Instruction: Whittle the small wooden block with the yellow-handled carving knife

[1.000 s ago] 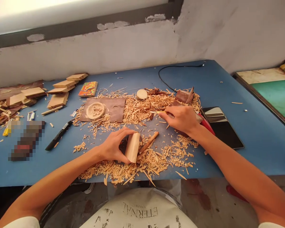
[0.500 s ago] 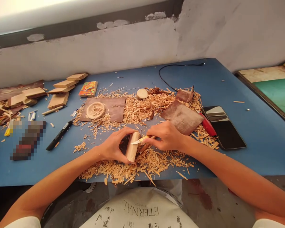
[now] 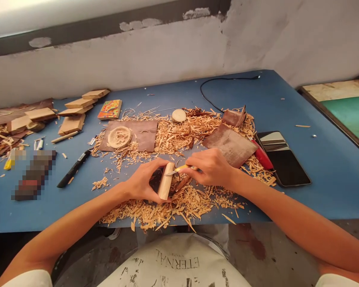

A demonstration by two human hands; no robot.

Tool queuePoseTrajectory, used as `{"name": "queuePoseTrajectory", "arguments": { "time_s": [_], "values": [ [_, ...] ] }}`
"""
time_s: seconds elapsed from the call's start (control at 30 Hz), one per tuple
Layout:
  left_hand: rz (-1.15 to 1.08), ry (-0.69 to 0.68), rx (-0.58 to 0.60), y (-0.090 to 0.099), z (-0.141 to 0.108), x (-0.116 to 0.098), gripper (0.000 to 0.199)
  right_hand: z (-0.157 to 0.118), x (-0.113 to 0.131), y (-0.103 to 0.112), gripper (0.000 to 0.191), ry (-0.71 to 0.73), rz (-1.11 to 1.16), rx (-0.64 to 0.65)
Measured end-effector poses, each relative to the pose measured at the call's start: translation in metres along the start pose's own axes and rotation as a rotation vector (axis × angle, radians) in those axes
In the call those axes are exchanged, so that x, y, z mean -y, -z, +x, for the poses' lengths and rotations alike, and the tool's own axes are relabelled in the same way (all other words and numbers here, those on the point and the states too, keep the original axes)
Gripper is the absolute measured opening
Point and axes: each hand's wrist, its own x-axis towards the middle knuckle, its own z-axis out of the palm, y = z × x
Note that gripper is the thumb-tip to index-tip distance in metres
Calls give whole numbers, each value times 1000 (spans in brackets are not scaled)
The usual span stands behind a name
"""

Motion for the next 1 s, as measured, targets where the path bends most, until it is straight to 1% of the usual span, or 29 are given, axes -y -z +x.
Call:
{"name": "queuePoseTrajectory", "arguments": {
  "time_s": [0.07, 0.13, 0.2, 0.23, 0.33, 0.4, 0.47, 0.53, 0.63, 0.8, 0.9, 0.97, 1.0],
  "values": [
    [6, -6, 0, 0, 0, 1, 93, -2, -10, 3, 32, -34, -111, -41],
    [11, -15, 4, 0, 0, 1, 94, -4, -22, 7, 30, -117, -187, -70],
    [10, -17, 9, 0, -1, 2, 95, -4, -29, 10, 28, -184, -183, -95],
    [9, -16, 7, 0, -1, 3, 95, -4, -30, 11, 28, -195, -152, -102],
    [3, -8, 8, -1, -1, 3, 95, 0, -18, 9, 27, -144, -8, -87],
    [-4, -12, 6, -1, 0, 3, 94, 2, -5, 6, 27, -71, 60, -26],
    [-10, -13, 0, -2, 0, 3, 94, 3, 6, 3, 29, -11, 82, 46],
    [-12, -14, -9, -3, 0, 3, 95, 3, 12, 1, 31, 5, 85, 104],
    [-13, -26, -9, -3, 0, 4, 94, 4, 10, 2, 31, -15, 128, 130],
    [-15, -10, 1, -2, -1, 3, 94, 5, 6, 3, 29, -56, 174, 96],
    [-7, 8, 13, -2, -1, 2, 93, 3, 3, 3, 30, -65, 122, 87],
    [-5, 2, 12, -2, -1, 3, 94, 1, -4, 5, 29, -83, 54, 70],
    [-6, -4, 13, -1, -1, 3, 94, 0, -10, 7, 29, -117, 4, 39]
  ]
}}
